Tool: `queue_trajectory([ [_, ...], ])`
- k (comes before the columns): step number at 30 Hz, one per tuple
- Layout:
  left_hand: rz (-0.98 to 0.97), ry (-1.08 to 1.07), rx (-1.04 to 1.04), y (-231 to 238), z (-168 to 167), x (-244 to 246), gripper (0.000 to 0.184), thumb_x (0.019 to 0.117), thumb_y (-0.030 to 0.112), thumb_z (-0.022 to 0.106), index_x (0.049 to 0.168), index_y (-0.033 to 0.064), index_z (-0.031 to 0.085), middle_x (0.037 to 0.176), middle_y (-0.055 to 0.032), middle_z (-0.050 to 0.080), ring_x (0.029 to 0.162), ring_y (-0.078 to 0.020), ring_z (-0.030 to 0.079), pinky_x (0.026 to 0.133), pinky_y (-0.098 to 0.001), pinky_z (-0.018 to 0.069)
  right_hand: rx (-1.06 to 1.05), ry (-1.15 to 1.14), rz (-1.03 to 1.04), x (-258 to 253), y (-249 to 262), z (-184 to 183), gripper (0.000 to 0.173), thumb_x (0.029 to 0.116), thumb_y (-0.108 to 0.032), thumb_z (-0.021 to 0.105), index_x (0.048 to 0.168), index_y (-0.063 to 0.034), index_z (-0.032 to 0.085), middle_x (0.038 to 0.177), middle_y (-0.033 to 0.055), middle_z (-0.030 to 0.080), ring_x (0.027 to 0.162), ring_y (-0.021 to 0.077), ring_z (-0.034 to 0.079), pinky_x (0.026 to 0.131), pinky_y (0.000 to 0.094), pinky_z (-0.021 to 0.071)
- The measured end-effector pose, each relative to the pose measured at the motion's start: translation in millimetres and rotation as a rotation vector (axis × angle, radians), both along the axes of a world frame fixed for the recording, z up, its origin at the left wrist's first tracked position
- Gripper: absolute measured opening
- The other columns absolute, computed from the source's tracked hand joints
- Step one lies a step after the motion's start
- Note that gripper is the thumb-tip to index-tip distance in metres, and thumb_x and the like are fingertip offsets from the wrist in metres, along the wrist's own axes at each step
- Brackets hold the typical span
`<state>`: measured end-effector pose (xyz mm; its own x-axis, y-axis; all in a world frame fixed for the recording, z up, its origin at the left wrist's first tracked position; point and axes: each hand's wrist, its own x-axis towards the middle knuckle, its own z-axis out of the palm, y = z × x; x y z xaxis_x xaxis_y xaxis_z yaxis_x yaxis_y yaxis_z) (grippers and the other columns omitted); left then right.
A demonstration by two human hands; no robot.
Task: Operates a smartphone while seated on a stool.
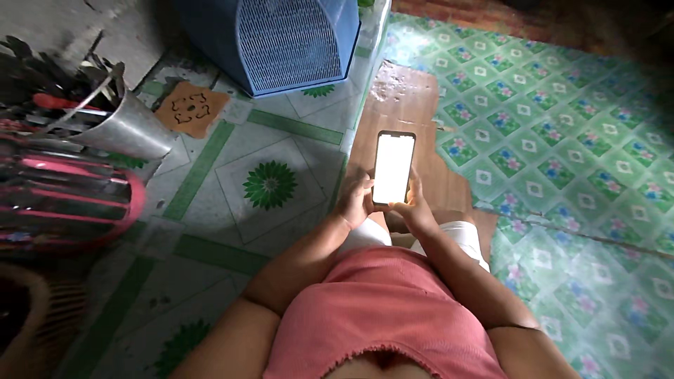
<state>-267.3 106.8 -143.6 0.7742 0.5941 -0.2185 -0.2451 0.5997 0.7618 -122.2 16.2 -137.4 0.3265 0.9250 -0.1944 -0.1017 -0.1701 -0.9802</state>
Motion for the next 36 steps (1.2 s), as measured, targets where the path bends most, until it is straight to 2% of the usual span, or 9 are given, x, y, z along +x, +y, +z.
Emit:
queue_trajectory([
  [6,-0.011,-0.023,0.005,0,-3,1,0.042,0.1066,0.028,0.022,0.141,0.0102,0.039,0.123,-0.0161,0.064,0.103,-0.0287,0.069,0.085,-0.0490,0.0593,0.034,0.034,0.004,3,-2,-4,0.110,0.0736,0.014,0.058,0.163,-0.0280,0.009,0.160,0.0133,0.034,0.130,0.0240,0.056,0.097,0.0480,0.0554],
  [8,0.012,0.051,0.002,-1,-2,2,0.045,0.1032,0.013,0.033,0.148,0.0102,0.034,0.129,-0.0176,0.059,0.105,-0.0305,0.067,0.085,-0.0500,0.0597,0.039,0.031,0.002,3,-3,-4,0.109,0.0731,0.013,0.059,0.163,-0.0279,0.011,0.159,0.0130,0.036,0.128,0.0237,0.057,0.096,0.0474,0.0561],
  [10,0.030,0.126,0.015,-2,2,5,0.053,0.0973,0.000,0.041,0.148,0.0086,0.032,0.133,-0.0191,0.055,0.106,-0.0316,0.067,0.083,-0.0503,0.0606,0.037,0.026,-0.001,2,-3,-5,0.109,0.0739,0.013,0.060,0.163,-0.0278,0.011,0.160,0.0128,0.036,0.129,0.0242,0.057,0.096,0.0479,0.0556],
  [12,0.024,0.143,0.018,-2,3,6,0.054,0.0962,-0.005,0.043,0.148,0.0082,0.032,0.134,-0.0196,0.055,0.106,-0.0321,0.067,0.083,-0.0502,0.0610,0.033,0.022,-0.009,2,-3,-4,0.109,0.0746,0.013,0.060,0.163,-0.0276,0.011,0.160,0.0124,0.035,0.131,0.0240,0.055,0.098,0.0474,0.0546],
  [19,0.009,0.117,-0.007,-3,6,5,0.054,0.0946,-0.007,0.043,0.146,0.0064,0.030,0.132,-0.0213,0.054,0.107,-0.0338,0.067,0.084,-0.0518,0.0610,0.022,0.017,-0.050,3,-4,-3,0.105,0.0761,0.015,0.059,0.162,-0.0247,0.014,0.160,0.0125,0.034,0.131,0.0239,0.055,0.098,0.0470,0.0545],
  [24,-0.016,0.134,0.003,-4,7,6,0.053,0.0960,-0.008,0.041,0.146,0.0062,0.029,0.130,-0.0205,0.054,0.106,-0.0322,0.067,0.084,-0.0507,0.0611,0.037,0.073,-0.078,4,-3,-3,0.095,0.0770,0.013,0.058,0.158,-0.0181,0.019,0.149,0.0140,0.046,0.117,0.0229,0.062,0.090,0.0448,0.0570],
  [29,-0.015,0.136,0.040,-4,5,5,0.043,0.0964,-0.008,0.041,0.137,0.0048,0.036,0.124,-0.0196,0.057,0.104,-0.0320,0.068,0.084,-0.0508,0.0610,0.081,0.117,-0.053,4,-4,-5,0.095,0.0735,0.013,0.055,0.156,-0.0182,0.019,0.145,0.0135,0.049,0.119,0.0219,0.062,0.091,0.0445,0.0569],
  [33,-0.013,0.149,0.043,-3,1,6,0.054,0.0932,-0.007,0.044,0.144,0.0055,0.032,0.129,-0.0208,0.055,0.107,-0.0326,0.067,0.085,-0.0521,0.0606,0.042,0.065,-0.028,4,-3,-3,0.111,0.0750,0.017,0.059,0.163,-0.0263,0.006,0.160,0.0135,0.033,0.130,0.0248,0.055,0.097,0.0481,0.0550],
  [36,-0.007,0.152,0.040,-2,2,5,0.055,0.0926,-0.007,0.044,0.144,0.0054,0.031,0.128,-0.0209,0.054,0.105,-0.0320,0.067,0.084,-0.0508,0.0610,0.028,0.036,-0.024,3,-3,-3,0.115,0.0740,0.017,0.061,0.163,-0.0276,0.005,0.161,0.0133,0.032,0.130,0.0252,0.056,0.097,0.0483,0.0559],
])
